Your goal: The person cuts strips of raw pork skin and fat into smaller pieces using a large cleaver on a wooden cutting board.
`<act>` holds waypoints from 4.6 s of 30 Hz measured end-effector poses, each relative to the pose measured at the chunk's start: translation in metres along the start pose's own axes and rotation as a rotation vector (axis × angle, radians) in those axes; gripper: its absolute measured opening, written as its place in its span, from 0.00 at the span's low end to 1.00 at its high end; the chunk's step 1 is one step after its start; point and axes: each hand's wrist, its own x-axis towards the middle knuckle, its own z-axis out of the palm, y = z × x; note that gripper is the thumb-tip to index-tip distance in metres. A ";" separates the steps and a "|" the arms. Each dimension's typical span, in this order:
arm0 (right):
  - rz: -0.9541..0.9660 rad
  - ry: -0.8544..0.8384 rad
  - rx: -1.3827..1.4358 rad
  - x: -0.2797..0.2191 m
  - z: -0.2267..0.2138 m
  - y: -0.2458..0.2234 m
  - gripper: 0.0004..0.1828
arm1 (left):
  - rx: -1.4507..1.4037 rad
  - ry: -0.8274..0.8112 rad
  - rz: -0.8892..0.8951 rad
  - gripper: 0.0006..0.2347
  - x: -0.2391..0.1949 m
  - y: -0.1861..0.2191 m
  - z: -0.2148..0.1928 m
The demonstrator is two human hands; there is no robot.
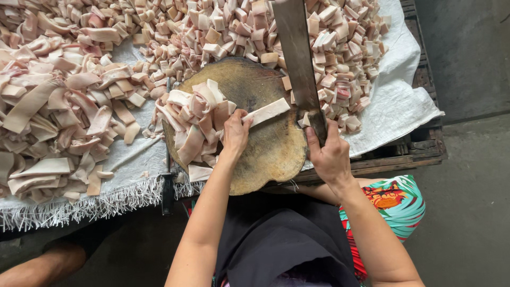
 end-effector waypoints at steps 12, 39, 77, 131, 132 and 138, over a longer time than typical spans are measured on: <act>0.291 -0.310 -0.217 0.001 0.037 0.038 0.21 | 0.038 0.033 0.072 0.08 -0.001 0.001 -0.002; 0.352 -0.089 0.012 0.003 0.002 -0.001 0.16 | -0.006 -0.014 0.103 0.07 -0.002 -0.004 -0.001; 0.127 -0.174 -0.013 0.002 0.025 -0.014 0.21 | -0.124 0.047 0.098 0.10 0.002 -0.010 0.045; 0.355 -0.187 -0.070 -0.023 0.019 0.015 0.18 | -0.106 -0.411 -0.048 0.23 0.003 -0.003 -0.035; 0.230 -0.123 -0.089 -0.020 0.016 0.008 0.18 | -0.077 -0.361 -0.081 0.21 0.002 0.000 -0.033; 0.190 -0.123 -0.065 -0.014 0.035 0.008 0.18 | 0.020 -0.191 0.008 0.09 -0.001 -0.008 -0.021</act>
